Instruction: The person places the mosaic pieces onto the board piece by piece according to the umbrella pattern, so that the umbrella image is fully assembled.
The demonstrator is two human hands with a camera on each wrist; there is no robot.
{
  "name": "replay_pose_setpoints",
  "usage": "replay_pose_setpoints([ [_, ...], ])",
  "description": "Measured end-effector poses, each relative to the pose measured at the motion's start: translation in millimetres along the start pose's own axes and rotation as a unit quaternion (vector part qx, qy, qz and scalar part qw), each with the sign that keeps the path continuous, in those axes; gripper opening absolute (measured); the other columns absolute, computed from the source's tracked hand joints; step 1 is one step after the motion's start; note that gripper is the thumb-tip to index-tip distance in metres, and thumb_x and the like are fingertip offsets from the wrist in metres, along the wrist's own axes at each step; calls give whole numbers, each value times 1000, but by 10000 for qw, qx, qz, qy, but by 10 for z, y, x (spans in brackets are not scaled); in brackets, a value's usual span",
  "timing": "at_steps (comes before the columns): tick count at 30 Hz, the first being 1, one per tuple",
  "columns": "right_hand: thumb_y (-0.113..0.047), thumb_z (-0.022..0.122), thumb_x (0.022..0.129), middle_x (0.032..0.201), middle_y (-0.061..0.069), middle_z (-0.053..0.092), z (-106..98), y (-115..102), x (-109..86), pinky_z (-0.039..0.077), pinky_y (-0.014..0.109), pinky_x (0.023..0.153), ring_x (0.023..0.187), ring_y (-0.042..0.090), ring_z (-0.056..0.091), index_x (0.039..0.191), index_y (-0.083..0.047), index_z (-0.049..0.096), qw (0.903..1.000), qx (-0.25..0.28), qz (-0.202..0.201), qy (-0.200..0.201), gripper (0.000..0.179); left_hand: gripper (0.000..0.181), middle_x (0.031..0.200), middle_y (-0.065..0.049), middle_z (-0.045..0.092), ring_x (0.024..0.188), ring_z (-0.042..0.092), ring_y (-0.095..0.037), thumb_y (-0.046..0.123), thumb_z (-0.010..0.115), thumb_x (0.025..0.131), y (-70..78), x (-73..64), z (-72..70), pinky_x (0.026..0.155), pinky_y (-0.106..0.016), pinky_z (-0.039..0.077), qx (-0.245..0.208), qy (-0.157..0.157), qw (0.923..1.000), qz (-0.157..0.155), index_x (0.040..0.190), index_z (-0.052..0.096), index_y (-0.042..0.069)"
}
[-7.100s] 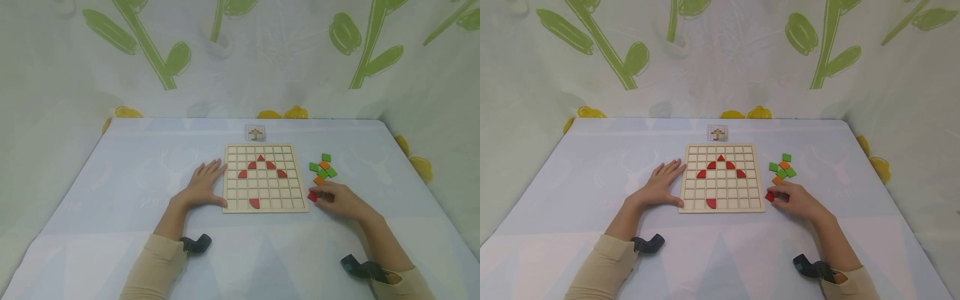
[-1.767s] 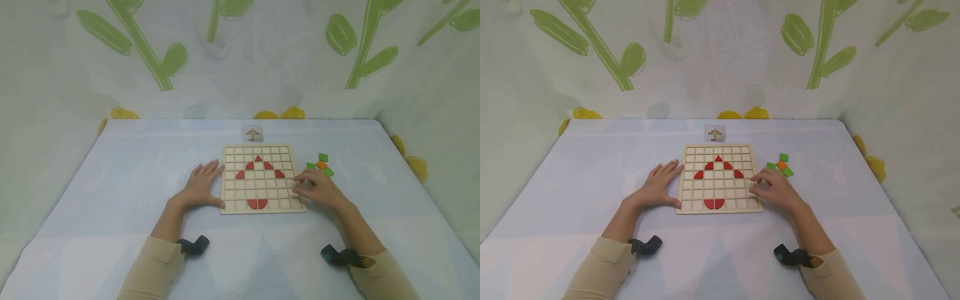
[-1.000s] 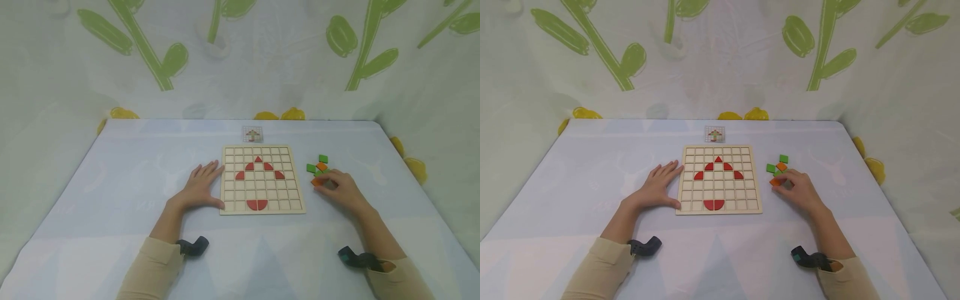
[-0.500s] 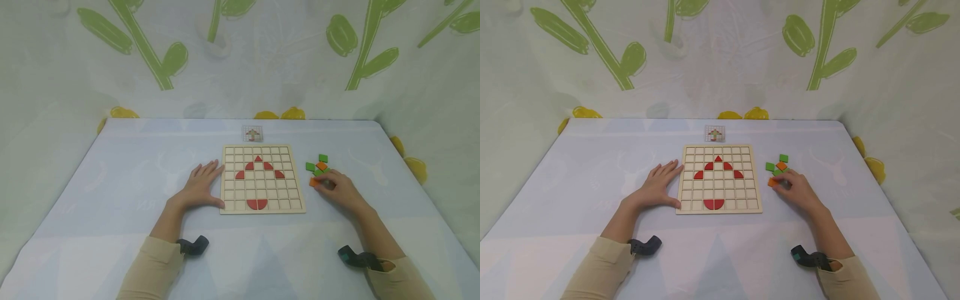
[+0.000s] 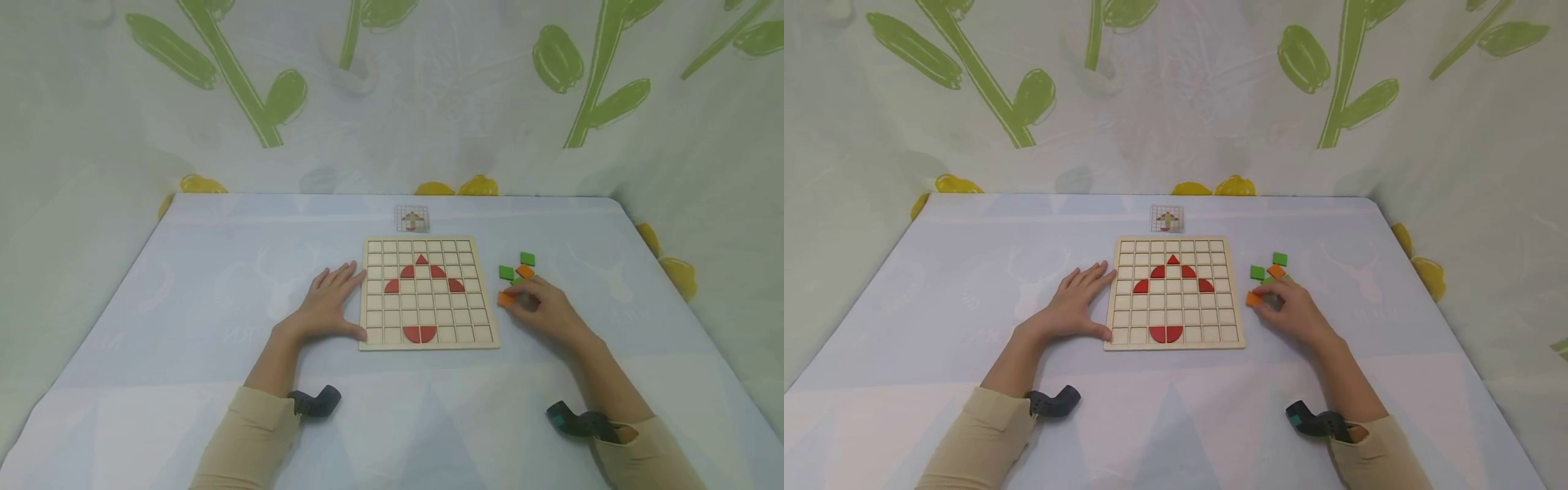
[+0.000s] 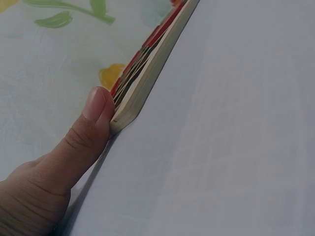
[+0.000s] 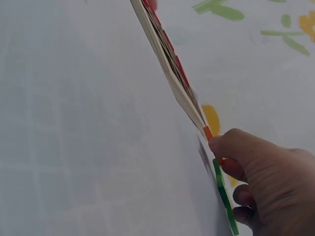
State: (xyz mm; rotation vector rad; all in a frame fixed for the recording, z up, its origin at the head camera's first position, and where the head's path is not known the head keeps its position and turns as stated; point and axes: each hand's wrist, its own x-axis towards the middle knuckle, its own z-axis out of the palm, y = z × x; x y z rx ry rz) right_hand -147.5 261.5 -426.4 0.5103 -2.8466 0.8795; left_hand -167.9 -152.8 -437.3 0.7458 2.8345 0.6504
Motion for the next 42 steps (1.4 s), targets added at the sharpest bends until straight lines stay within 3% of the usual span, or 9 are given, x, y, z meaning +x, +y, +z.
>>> replay_pose_setpoints([
  [2, -4, 74, 78, 101, 7, 65, 9, -15, 22, 42, 14, 81, 96, 21, 57, 101, -6, 69, 9998, 24, -168, 58, 23, 120, 158, -14, 14, 146, 9, -29, 62, 80, 57, 1, 1, 5, 116, -50, 1, -2, 3, 10000, -15, 150, 25, 10],
  [6, -1, 74, 77, 100, 8, 67, 31, -60, 70, 43, 16, 89, 102, 25, 59, 99, -5, 69, 9990, 115, -406, 148, 23, 120, 158, -14, 14, 146, 9, -29, 62, 80, 57, 5, 4, 11, 116, -50, 1, 0, -16, 10000, -12, 150, 25, 10],
  [15, -4, 76, 76, 91, 4, 64, 101, -178, 216, 39, 21, 62, 78, 15, 46, 96, -6, 70, 9944, 316, -966, 273, 21, 120, 158, -15, 14, 146, 10, -30, 62, 80, 57, 1, -15, 12, 116, -51, 2, -3, 28, 10000, -13, 150, 25, 9],
  [24, -3, 76, 77, 95, 4, 64, 179, -273, 332, 46, 26, 69, 87, 17, 54, 97, -6, 70, 9931, 569, -999, 220, 21, 121, 158, -15, 15, 146, 10, -30, 63, 80, 57, 6, -17, 4, 116, -51, 2, -13, 57, 10000, 70, 150, 26, 9],
  [36, -9, 75, 79, 98, 4, 65, 302, -443, 530, 43, 27, 67, 85, 19, 52, 99, -8, 71, 9914, 666, -1122, 41, 21, 120, 158, -14, 14, 146, 10, -30, 62, 80, 57, 7, -13, 0, 116, -51, 2, 4, 23, 10000, 18, 150, 25, 9],
  [42, -10, 76, 78, 97, 5, 68, 363, -511, 609, 45, 32, 74, 85, 19, 57, 99, -6, 71, 9887, 649, -1352, -53, 21, 120, 158, -14, 14, 146, 10, -30, 62, 79, 58, -3, -10, 7, 116, -51, 2, 32, 16, 10000, 54, 150, 25, 9],
])
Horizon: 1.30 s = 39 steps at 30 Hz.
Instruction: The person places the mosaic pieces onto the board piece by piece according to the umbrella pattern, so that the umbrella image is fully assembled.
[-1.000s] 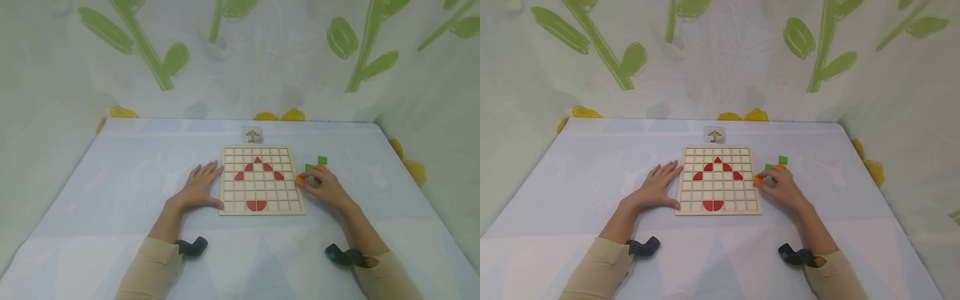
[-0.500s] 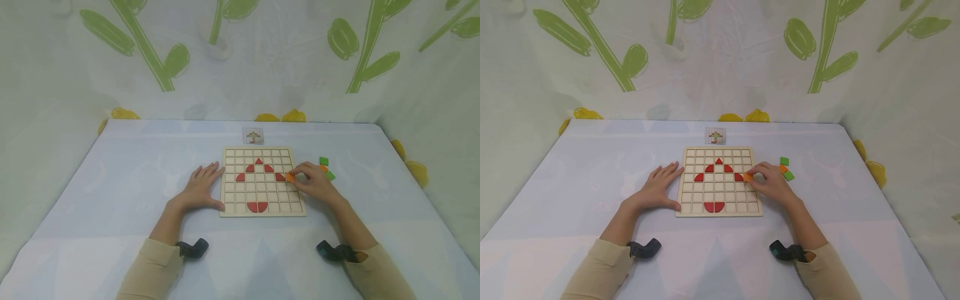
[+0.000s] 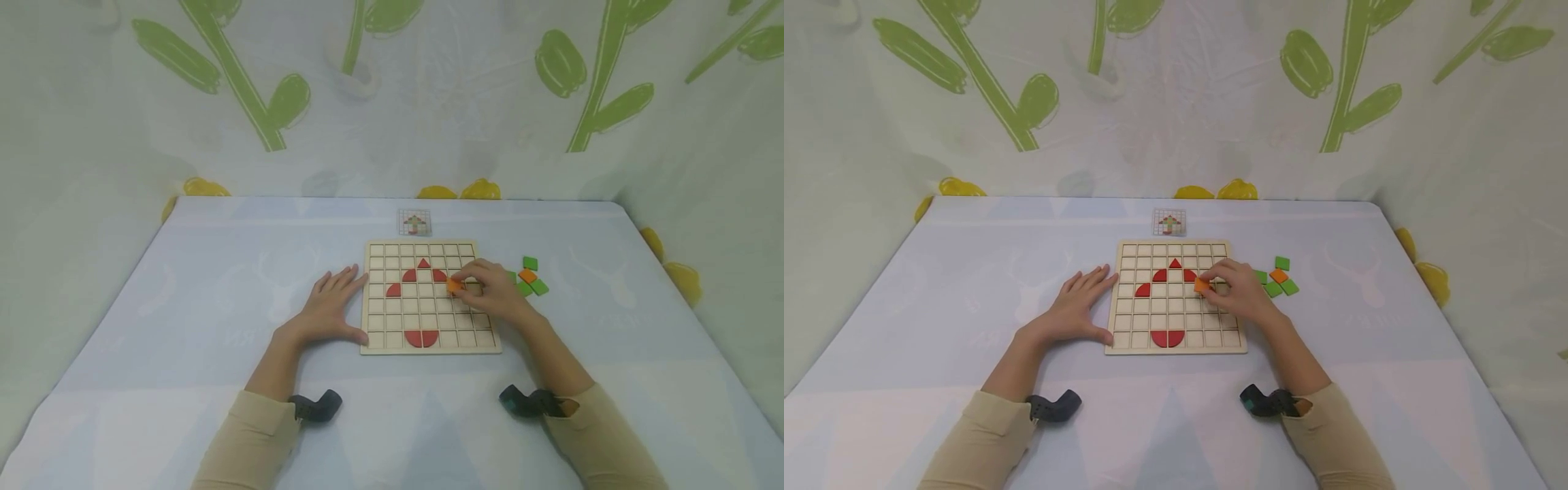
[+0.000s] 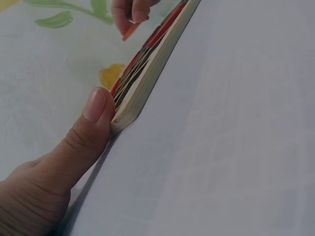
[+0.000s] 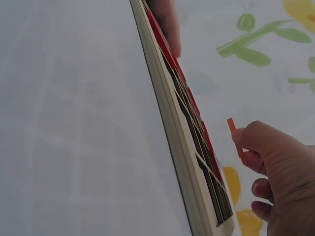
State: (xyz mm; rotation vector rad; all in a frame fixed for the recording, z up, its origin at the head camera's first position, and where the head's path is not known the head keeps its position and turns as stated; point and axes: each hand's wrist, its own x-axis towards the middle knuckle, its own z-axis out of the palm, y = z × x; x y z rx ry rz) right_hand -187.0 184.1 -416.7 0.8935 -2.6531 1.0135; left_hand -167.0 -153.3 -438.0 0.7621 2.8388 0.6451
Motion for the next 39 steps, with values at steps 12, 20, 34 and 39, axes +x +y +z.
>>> replay_pose_setpoints([
  [12, -16, 75, 78, 97, 4, 67, 146, -63, 119, 33, 43, 83, 97, 22, 58, 96, -10, 72, 9989, -426, -49, -197, 19, 121, 158, -14, 14, 146, 10, -30, 62, 80, 57, 7, 0, -8, 116, -50, 2, 33, 15, 10000, 4, 150, 25, 9],
  [20, -18, 77, 78, 95, 2, 66, 192, -165, 170, 29, 37, 75, 85, 18, 54, 92, -13, 74, 9976, -562, 62, -399, 15, 121, 158, -14, 13, 146, 9, -29, 63, 79, 57, -10, 12, 10, 116, -50, 2, 63, -9, 10000, -11, 150, 24, 10],
  [34, -20, 77, 79, 96, 3, 67, 262, -179, 232, 31, 36, 74, 79, 17, 54, 91, -14, 76, 9967, -674, -107, -442, 13, 121, 158, -13, 13, 146, 9, -29, 63, 79, 57, -10, 17, 15, 116, -50, 1, 20, -18, 10000, -66, 150, 25, 10],
  [39, -20, 75, 81, 97, 3, 68, 287, -187, 246, 32, 36, 76, 93, 21, 58, 90, -13, 75, 9965, -647, -43, -530, 12, 121, 158, -13, 13, 146, 9, -29, 64, 79, 57, -4, 12, 10, 116, -50, 1, 21, -15, 10000, -74, 150, 24, 10],
])
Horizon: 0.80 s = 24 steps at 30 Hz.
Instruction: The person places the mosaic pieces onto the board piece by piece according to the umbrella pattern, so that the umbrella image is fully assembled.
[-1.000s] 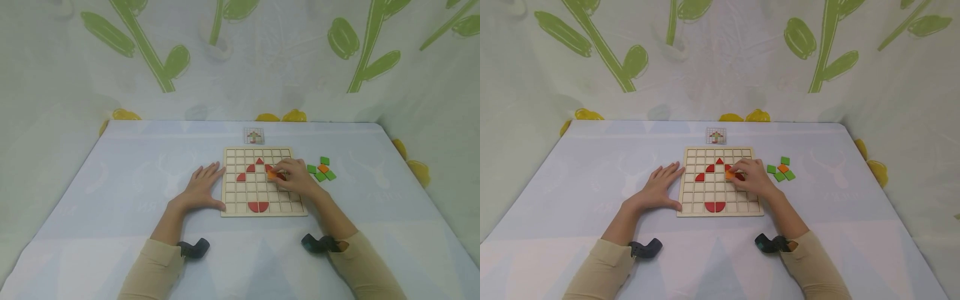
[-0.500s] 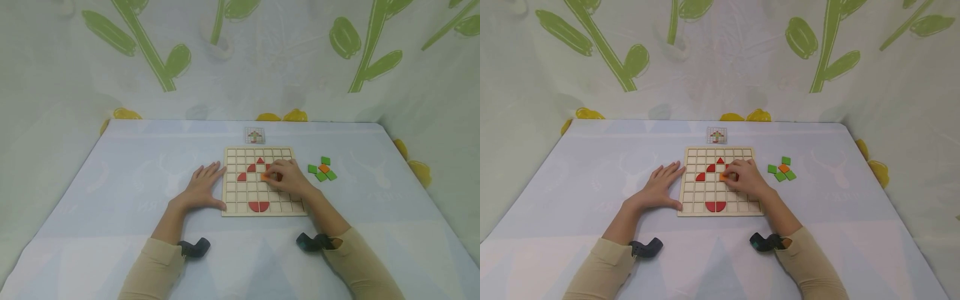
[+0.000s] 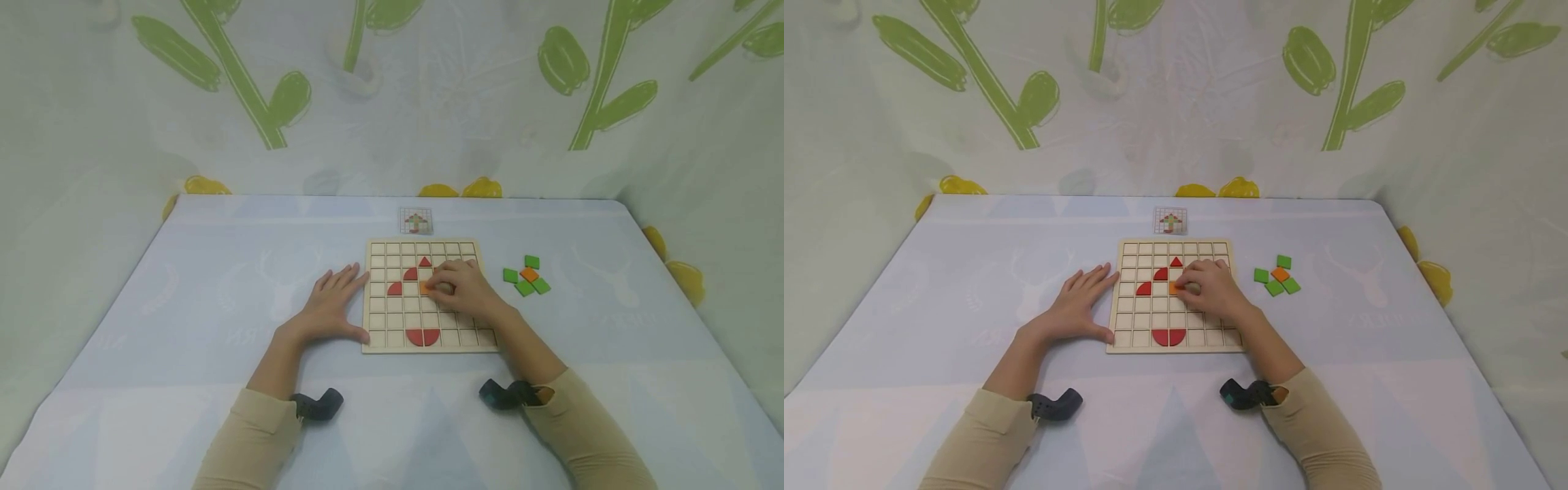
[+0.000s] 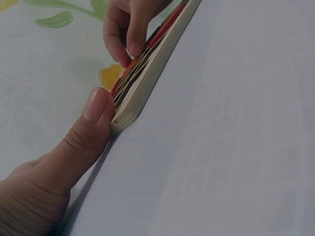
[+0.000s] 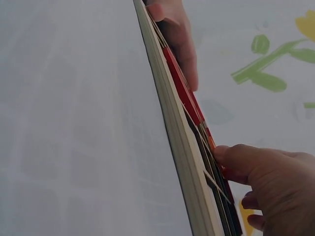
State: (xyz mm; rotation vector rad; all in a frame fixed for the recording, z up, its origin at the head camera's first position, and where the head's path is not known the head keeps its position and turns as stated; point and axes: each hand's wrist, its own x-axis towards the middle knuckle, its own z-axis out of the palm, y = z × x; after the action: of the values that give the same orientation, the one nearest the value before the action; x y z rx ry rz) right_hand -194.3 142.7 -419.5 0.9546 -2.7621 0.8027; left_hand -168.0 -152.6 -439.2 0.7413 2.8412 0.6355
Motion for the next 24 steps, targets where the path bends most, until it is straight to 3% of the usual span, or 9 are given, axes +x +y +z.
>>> replay_pose_setpoints([
  [10, -21, 76, 80, 99, 3, 67, -37, 43, -38, 34, 37, 77, 90, 19, 57, 94, -13, 74, 9997, 103, 29, 229, 17, 120, 158, -13, 13, 146, 9, -28, 63, 79, 57, 7, -3, -10, 116, -50, 1, -27, 15, 10000, 25, 150, 25, 10],
  [16, -21, 73, 83, 102, 3, 67, -101, 90, -102, 36, 39, 82, 96, 20, 56, 101, -12, 73, 9993, 98, 313, 180, 20, 120, 158, -14, 14, 146, 9, -29, 63, 79, 57, -1, -2, -3, 116, -50, 2, 20, -1, 10000, 46, 150, 25, 9],
  [21, -17, 75, 81, 98, 5, 67, -168, 146, -174, 38, 41, 84, 87, 22, 58, 100, -8, 72, 9983, 229, 378, 369, 22, 120, 158, -14, 14, 146, 9, -30, 63, 79, 57, 9, -7, -12, 116, -51, 2, 8, -28, 10000, 18, 150, 25, 9],
  [24, -17, 77, 80, 99, 6, 66, -200, 177, -221, 35, 43, 85, 93, 23, 60, 101, -7, 71, 9972, 320, 514, 450, 24, 120, 158, -14, 14, 146, 9, -30, 63, 79, 58, 14, -9, -14, 116, -51, 2, 11, -31, 10000, 28, 150, 25, 9],
])
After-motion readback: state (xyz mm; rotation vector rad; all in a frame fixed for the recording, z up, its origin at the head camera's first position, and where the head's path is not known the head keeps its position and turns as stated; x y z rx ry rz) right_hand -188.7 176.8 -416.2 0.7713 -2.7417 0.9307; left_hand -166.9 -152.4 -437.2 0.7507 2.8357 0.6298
